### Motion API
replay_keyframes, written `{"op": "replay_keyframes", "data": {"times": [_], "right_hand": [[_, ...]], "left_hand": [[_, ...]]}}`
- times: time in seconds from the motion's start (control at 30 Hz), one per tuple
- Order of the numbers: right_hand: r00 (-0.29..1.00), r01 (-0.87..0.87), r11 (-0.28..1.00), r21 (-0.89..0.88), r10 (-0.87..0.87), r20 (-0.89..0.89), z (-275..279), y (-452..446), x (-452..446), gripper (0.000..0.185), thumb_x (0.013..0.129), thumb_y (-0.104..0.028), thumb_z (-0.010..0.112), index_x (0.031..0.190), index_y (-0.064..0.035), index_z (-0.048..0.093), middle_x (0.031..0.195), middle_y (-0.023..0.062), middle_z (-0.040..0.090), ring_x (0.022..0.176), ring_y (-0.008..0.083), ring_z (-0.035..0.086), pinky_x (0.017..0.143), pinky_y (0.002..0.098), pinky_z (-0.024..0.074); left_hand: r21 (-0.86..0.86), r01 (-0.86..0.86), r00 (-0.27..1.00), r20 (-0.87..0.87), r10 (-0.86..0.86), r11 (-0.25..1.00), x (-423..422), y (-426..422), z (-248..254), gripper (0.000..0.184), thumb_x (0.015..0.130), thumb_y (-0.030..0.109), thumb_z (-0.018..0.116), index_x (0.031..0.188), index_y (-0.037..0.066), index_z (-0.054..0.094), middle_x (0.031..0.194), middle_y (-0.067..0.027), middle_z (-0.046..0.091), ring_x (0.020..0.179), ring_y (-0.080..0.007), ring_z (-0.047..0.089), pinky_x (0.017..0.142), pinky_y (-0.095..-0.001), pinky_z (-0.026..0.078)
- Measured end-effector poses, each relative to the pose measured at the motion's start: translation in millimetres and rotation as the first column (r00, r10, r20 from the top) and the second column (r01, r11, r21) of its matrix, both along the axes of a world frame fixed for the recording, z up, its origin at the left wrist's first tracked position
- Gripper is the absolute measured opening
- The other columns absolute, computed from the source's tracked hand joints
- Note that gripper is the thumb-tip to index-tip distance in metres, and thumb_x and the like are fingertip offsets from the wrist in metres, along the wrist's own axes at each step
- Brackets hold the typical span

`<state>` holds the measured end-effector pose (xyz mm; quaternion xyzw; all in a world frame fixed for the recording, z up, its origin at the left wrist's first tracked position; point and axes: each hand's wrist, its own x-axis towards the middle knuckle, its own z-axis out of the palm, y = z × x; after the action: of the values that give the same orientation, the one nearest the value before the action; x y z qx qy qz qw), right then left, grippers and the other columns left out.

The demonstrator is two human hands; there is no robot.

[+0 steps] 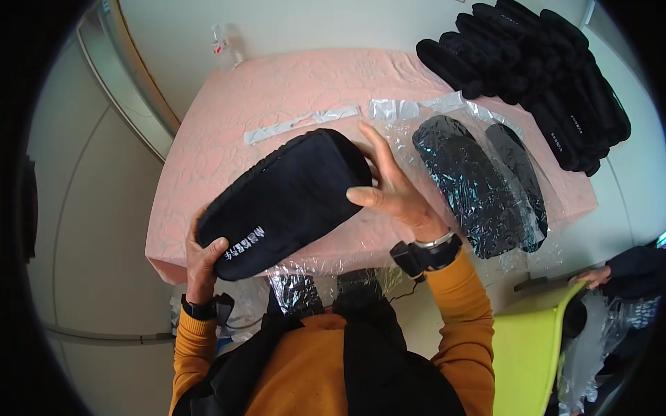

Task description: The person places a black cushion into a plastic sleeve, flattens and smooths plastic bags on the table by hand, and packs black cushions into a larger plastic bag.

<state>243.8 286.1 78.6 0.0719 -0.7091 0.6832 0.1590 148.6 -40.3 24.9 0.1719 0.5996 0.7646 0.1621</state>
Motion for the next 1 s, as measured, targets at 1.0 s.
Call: {"op": "replay_keyframes", "data": {"times": [1.0], "right_hand": [[0.883, -0.041, 0.973, -0.229, -0.072, -0.465, -93.4, -26.2, -20.8, 0.044, 0.086, -0.018, 0.062, 0.125, 0.001, 0.053, 0.115, 0.0113, 0.062, 0.1, 0.0194, 0.06, 0.091, 0.0294, 0.0478]], "left_hand": [[-0.089, 0.393, 0.919, 0.014, -0.393, 0.915, 14.4, -31.4, -71.8, 0.062, 0.089, 0.033, 0.053, 0.138, -0.002, 0.042, 0.134, -0.0167, 0.054, 0.117, -0.0264, 0.057, 0.099, -0.0377, 0.046]]}}
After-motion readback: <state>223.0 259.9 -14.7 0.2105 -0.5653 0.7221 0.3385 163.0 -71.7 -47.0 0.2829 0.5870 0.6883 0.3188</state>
